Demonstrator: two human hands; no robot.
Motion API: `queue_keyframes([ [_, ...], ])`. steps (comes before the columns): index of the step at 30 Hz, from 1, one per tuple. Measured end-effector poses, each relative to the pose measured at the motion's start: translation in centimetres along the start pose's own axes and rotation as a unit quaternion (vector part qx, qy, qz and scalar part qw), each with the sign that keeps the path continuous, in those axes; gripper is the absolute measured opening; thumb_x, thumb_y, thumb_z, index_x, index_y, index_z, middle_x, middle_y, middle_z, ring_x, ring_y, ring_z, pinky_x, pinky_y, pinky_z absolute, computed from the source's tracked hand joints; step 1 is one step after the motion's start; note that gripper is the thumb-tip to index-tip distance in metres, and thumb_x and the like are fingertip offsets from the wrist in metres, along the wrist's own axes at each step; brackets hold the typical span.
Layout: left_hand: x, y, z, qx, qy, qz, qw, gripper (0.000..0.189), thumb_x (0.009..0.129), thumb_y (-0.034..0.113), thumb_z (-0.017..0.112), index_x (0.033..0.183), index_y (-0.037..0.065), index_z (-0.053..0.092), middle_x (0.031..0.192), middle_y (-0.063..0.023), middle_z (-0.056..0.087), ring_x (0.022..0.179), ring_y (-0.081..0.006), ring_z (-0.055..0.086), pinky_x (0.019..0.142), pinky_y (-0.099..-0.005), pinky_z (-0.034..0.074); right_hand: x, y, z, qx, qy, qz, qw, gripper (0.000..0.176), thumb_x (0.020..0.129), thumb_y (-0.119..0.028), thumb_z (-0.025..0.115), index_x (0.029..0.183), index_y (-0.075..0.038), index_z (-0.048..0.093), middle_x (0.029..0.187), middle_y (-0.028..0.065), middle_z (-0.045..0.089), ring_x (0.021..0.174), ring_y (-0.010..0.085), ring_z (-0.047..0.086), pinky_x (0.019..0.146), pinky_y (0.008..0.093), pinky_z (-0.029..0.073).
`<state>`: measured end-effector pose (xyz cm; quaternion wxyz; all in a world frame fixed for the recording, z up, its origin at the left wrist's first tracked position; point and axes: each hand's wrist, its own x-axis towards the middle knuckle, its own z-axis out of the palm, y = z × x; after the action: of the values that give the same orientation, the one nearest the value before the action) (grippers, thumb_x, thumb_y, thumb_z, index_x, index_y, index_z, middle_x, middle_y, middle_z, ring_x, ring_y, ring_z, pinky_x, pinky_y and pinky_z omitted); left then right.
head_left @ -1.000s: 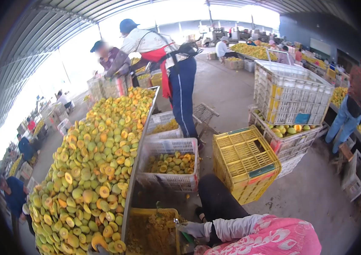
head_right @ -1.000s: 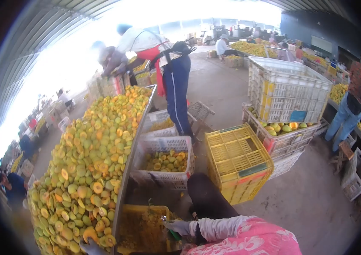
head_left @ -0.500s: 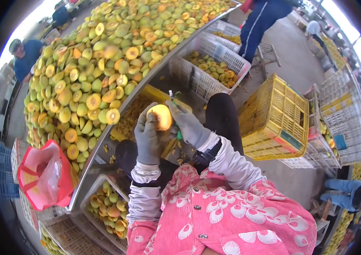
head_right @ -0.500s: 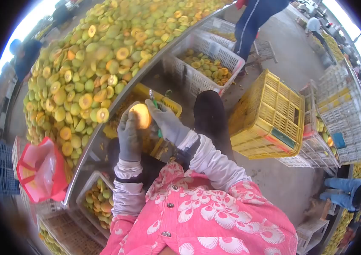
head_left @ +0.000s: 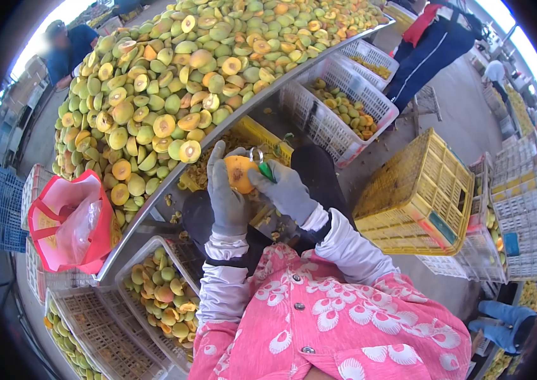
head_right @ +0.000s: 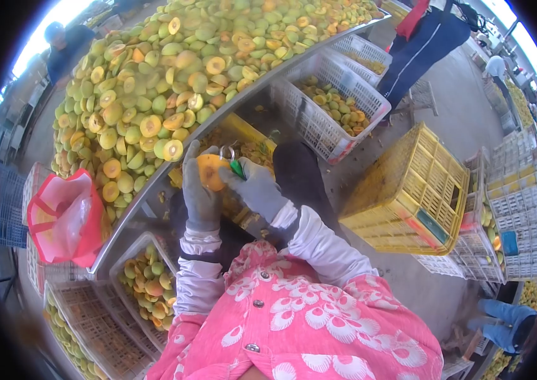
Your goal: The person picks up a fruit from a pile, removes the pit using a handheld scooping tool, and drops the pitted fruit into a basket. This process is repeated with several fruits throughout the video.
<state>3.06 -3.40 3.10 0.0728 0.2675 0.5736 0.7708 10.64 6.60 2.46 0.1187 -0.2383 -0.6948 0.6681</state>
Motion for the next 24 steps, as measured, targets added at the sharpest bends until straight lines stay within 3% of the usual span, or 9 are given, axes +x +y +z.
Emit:
queue_keyframes([
  [1,0.1,-0.2,-0.2,0.001,0.002,0.002,1.000,0.045,0.105,0.027,0.029,0.137,-0.002,0.039,0.119,-0.0164,0.056,0.103,-0.0219,0.058,0.091,-0.0324,0.050,-0.3,0.2,0.0,0.000,-0.003,-0.002,1.000,0.034,0.090,-0.041,0.063,0.091,-0.007,0.057,0.066,0.0056,0.060,0.051,0.0177,0.058,0.049,0.0310,0.043],
  [3,0.6,-0.5,-0.5,0.037,0.003,0.019,0.999,0.047,0.105,0.031,0.026,0.132,-0.003,0.044,0.115,-0.0150,0.057,0.103,-0.0213,0.058,0.090,-0.0327,0.050,-1.0,-0.4,-0.4,-0.246,0.023,-0.132,0.960,0.034,0.089,-0.036,0.063,0.093,-0.003,0.056,0.072,0.0186,0.063,0.062,0.0330,0.064,0.055,0.0401,0.046],
  [6,0.4,-0.8,0.0,-0.104,0.019,-0.031,0.994,0.050,0.105,0.035,0.028,0.129,-0.004,0.047,0.112,-0.0132,0.058,0.101,-0.0196,0.058,0.090,-0.0323,0.049,-1.8,-1.1,-0.3,-0.255,-0.019,-0.130,0.958,0.032,0.090,-0.033,0.061,0.091,-0.001,0.056,0.074,0.0247,0.061,0.070,0.0414,0.062,0.060,0.0454,0.047],
  [9,0.3,-1.0,0.3,-0.192,0.053,-0.062,0.978,0.043,0.101,0.028,0.044,0.127,-0.005,0.047,0.115,-0.0154,0.057,0.105,-0.0228,0.057,0.088,-0.0330,0.051,-1.4,-0.7,-0.2,-0.242,-0.031,-0.121,0.962,0.032,0.090,-0.032,0.060,0.091,0.000,0.056,0.073,0.0236,0.062,0.071,0.0406,0.063,0.062,0.0447,0.048],
  [13,0.2,-0.9,1.2,-0.131,0.081,-0.049,0.987,0.050,0.102,0.036,0.036,0.127,-0.005,0.048,0.117,-0.0151,0.057,0.105,-0.0238,0.056,0.091,-0.0346,0.049,-1.5,-0.8,0.2,-0.294,-0.040,-0.104,0.949,0.028,0.092,-0.029,0.058,0.093,-0.001,0.056,0.069,0.0207,0.061,0.065,0.0381,0.063,0.057,0.0425,0.048],
  [16,0.0,-1.1,1.6,-0.179,0.085,-0.038,0.979,0.048,0.102,0.035,0.037,0.126,-0.005,0.050,0.118,-0.0150,0.057,0.106,-0.0229,0.056,0.092,-0.0345,0.047,-1.6,-1.7,0.2,-0.221,-0.065,-0.067,0.971,0.035,0.093,-0.033,0.055,0.093,0.003,0.057,0.075,0.0260,0.062,0.069,0.0406,0.064,0.061,0.0444,0.049],
  [18,0.0,-0.7,1.8,-0.129,0.101,-0.034,0.986,0.047,0.102,0.034,0.038,0.124,-0.005,0.051,0.117,-0.0151,0.058,0.105,-0.0223,0.057,0.090,-0.0338,0.048,-1.6,-3.9,-0.2,-0.203,-0.135,0.071,0.967,0.039,0.095,-0.037,0.051,0.089,0.001,0.058,0.067,0.0175,0.062,0.057,0.0317,0.063,0.054,0.0419,0.049],
  [22,-0.3,0.0,1.7,-0.126,0.111,-0.037,0.985,0.037,0.101,0.026,0.045,0.118,-0.004,0.057,0.110,-0.0114,0.062,0.100,-0.0177,0.058,0.087,-0.0302,0.048,-1.3,-4.1,-1.6,-0.045,-0.242,0.191,0.950,0.039,0.096,-0.041,0.047,0.084,-0.005,0.057,0.063,0.0051,0.057,0.051,0.0181,0.058,0.046,0.0353,0.047],
  [24,0.2,0.3,1.4,0.136,0.068,0.022,0.988,0.029,0.099,0.017,0.045,0.110,-0.004,0.062,0.106,-0.0103,0.064,0.097,-0.0170,0.059,0.087,-0.0292,0.047,-1.6,-3.4,-2.3,0.103,-0.330,0.190,0.919,0.036,0.097,-0.043,0.047,0.081,-0.012,0.053,0.062,-0.0050,0.048,0.048,0.0082,0.049,0.040,0.0259,0.040],
])
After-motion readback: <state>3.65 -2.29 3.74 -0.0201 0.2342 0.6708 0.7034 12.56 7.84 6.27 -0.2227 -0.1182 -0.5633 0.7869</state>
